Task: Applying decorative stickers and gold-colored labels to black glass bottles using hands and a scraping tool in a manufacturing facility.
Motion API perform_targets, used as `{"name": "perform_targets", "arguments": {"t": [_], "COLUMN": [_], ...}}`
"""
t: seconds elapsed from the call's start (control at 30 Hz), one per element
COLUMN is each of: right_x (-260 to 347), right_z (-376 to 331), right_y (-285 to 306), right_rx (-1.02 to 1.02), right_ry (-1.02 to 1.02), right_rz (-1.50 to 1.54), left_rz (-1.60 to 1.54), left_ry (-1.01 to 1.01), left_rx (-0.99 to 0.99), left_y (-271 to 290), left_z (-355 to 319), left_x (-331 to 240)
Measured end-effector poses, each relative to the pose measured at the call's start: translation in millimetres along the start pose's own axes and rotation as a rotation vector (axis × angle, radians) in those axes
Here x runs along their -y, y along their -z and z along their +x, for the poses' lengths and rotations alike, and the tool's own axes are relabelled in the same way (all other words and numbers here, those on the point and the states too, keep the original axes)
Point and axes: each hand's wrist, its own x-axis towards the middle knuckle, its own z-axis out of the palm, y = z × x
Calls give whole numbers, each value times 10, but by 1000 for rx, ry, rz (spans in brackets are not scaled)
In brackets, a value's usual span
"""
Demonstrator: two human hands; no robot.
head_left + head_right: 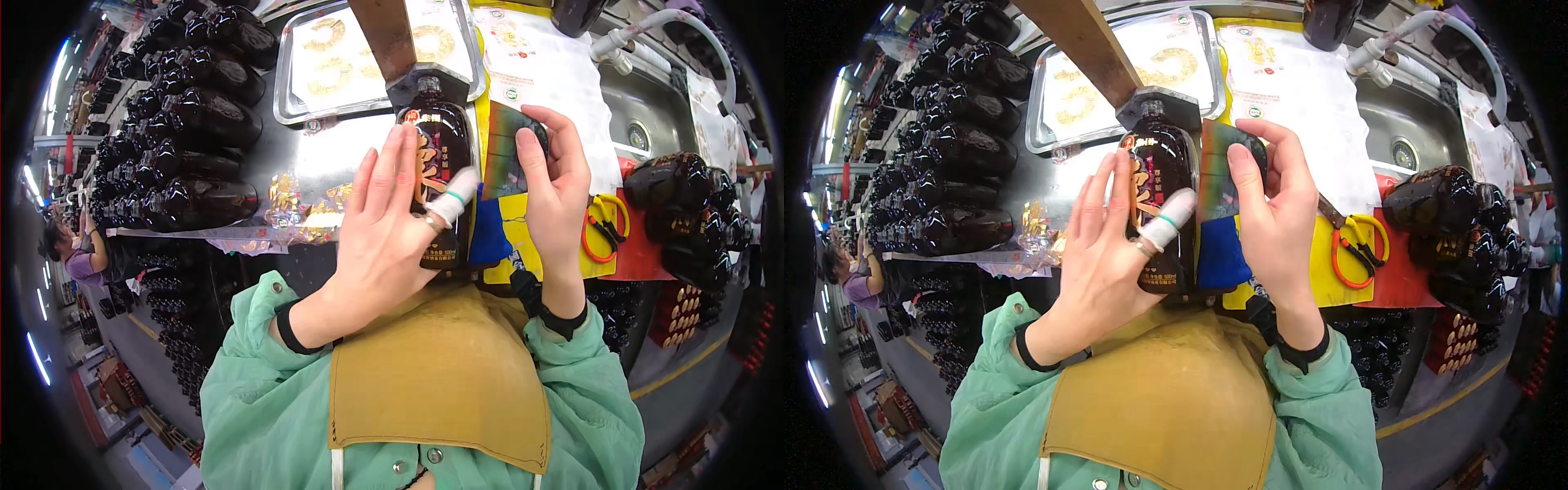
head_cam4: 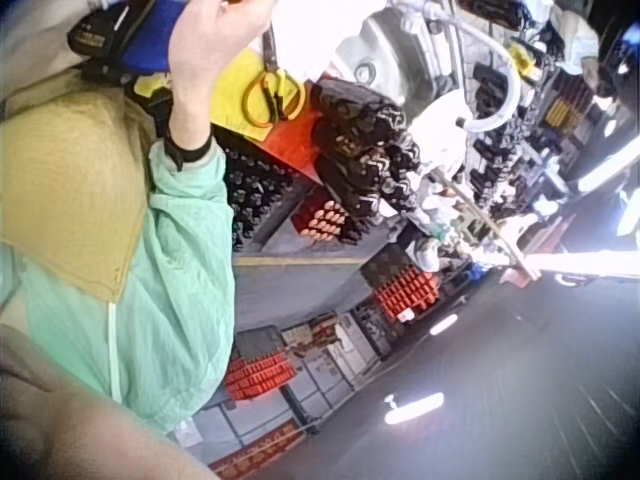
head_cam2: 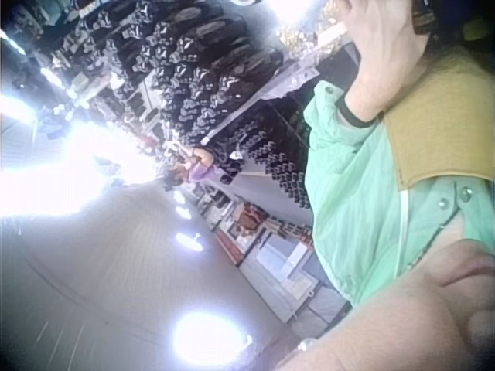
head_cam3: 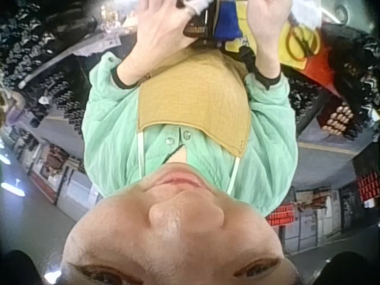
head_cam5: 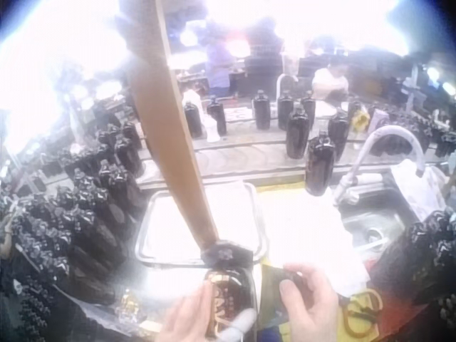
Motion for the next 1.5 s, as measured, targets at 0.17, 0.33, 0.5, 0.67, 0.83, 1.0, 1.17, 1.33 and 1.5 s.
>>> {"name": "perform_targets", "arguments": {"t": [0.17, 0.33, 0.5, 0.67, 0.83, 1.0, 1.17, 1.33, 1.5], "right_x": [111, 82, -95, -91, -44, -227, -153, -109, -215], "right_z": [150, 192, 235, 258, 46, -49, -27, -17, -13], "right_y": [-77, -339, -248, -59, -100, -64, -80, -60, -13], "right_rx": [8, 87, 5, 1, 144, 291, 321, 348, 369], "right_ry": [68, 123, 253, 308, -105, -338, -241, -219, -183], "right_rz": [-73, -76, -392, -483, 97, 23, -59, -139, -104], "left_rz": [-155, -706, -415, -479, -440, -301, -229, -166, -138], "left_ry": [61, 346, 93, 108, 116, 138, 106, 73, 25], "left_rx": [-233, -134, -213, -252, -305, -193, -172, -179, -117], "left_y": [-300, -542, -475, -492, -505, -350, -322, -246, -163], "left_z": [-240, -340, -339, -379, -328, -308, -308, -261, -196], "left_x": [14, 132, 188, 177, 153, 128, 149, 123, 134]}}
